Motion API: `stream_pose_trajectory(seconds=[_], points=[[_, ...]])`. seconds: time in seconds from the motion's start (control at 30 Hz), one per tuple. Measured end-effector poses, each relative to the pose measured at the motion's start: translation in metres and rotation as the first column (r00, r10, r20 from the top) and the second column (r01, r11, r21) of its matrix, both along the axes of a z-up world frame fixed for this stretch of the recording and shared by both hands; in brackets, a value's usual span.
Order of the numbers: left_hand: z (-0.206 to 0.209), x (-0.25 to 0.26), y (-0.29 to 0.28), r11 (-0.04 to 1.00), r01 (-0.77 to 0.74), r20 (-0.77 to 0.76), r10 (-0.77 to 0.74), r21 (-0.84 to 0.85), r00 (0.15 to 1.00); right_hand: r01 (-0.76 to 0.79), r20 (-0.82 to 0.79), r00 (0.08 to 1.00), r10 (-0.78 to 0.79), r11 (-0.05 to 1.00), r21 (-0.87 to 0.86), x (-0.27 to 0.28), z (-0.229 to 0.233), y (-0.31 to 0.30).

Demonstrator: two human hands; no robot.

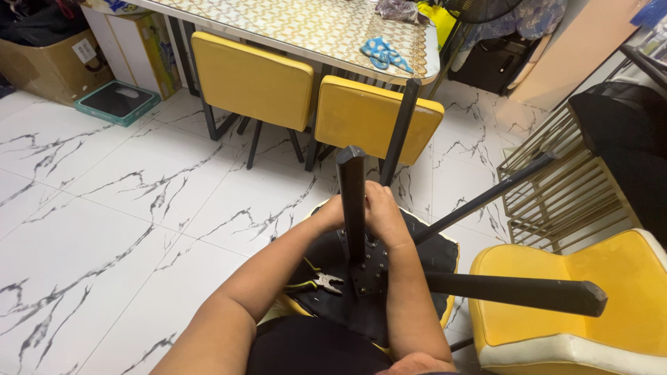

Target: The person assembles a chair by attaching its legs to the seat base. They use a screwdriver to tighten screws at each leg joint and then secure the legs with a yellow zip tie.

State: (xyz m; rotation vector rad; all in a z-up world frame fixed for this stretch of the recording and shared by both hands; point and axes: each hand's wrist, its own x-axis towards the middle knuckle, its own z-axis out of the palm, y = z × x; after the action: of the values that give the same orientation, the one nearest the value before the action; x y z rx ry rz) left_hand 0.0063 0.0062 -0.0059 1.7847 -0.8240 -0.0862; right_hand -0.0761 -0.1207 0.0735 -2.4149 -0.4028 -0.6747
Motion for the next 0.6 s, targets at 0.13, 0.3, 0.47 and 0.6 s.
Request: stream_pose_trajectory(seconds=[0.13,0.3,0.47,0.6], points=[[0.009,-0.013,-0.006,0.975,-0.164,-0.221,0.195,0.153,0.955,0.201,0.123,0.972,-0.198,0.98,-0.011,0.002,0.002,0.003],[-0.01,-0.011,-0.011,0.978,0.03,-0.162,-0.065,-0.206,0.985,0.323,-0.172,0.924,-0.34,0.938,-0.123,0.008,-0.003,-0.005],[-0.028,0.013,-0.015,0.995,0.098,-0.027,-0.099,-0.029,0.995,0.129,-0.099,0.985,-0.139,0.987,-0.1,0.012,-0.007,-0.017],[-0.031,0.018,-0.015,0.998,-0.038,-0.075,0.041,0.041,0.996,0.039,-0.05,0.998,-0.043,0.997,-0.072,0.008,-0.005,-0.017]])
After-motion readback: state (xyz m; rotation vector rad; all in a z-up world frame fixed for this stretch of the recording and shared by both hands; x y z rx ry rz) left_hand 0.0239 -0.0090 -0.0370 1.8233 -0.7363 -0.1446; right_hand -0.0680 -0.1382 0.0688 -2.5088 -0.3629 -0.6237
